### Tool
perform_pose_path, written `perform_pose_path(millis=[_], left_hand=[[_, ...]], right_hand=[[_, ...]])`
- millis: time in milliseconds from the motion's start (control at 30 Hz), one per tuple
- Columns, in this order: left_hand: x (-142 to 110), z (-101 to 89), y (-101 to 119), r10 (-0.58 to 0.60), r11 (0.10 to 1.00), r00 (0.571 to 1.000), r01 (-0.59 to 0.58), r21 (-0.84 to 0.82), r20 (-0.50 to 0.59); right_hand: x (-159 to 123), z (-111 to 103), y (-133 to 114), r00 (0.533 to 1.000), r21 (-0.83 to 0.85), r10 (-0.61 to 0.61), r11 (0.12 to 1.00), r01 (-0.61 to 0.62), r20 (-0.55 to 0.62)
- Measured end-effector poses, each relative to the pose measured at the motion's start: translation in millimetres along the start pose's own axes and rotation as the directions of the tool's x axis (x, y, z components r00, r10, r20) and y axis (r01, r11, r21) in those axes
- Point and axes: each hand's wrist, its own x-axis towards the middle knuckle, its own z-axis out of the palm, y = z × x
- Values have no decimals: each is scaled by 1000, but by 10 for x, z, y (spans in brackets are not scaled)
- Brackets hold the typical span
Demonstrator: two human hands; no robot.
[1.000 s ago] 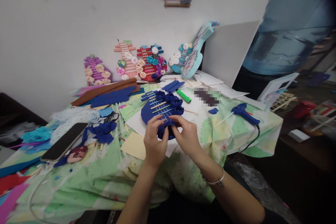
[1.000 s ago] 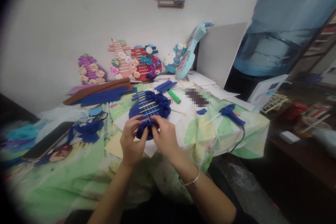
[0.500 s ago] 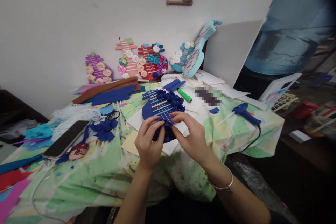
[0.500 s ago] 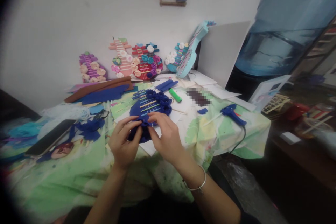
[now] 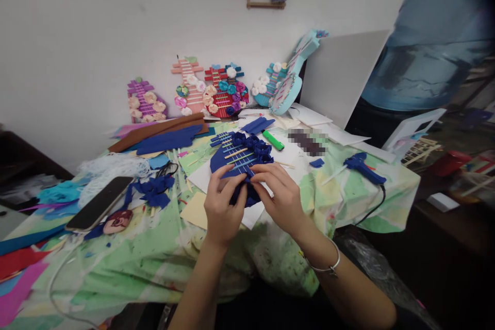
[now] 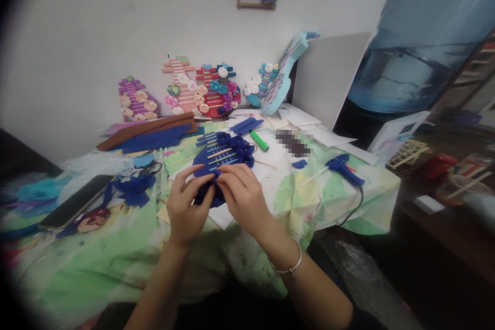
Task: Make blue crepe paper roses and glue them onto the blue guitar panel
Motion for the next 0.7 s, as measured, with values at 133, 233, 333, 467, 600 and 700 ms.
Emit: perform_pose_path(millis=[133, 233, 333, 467, 600, 700], left_hand=[[-1, 8, -10, -13, 1000, 1000, 13, -27, 19], [-6, 14, -22, -18, 998, 998, 21, -51, 65], [-6, 17, -28, -13, 997, 995, 20, -72, 96], [-1, 16, -21, -30, 998, 991, 38, -59, 128], [-6, 13, -16, -30, 997, 986, 39, -59, 161], [-7, 10, -14, -33, 997, 981, 45, -55, 190]], right_hand=[[7, 8, 16, 1000, -2, 17, 1000, -17, 7], [1, 7, 30, 999, -2, 33, 999, -32, 16], [-1, 1, 35, 998, 4, 47, 999, -47, 36], [2, -7, 38, 994, 47, 64, 997, -68, 83], [1, -10, 66, 984, 49, 75, 995, -84, 159], [-1, -9, 96, 984, 49, 65, 996, -74, 163]])
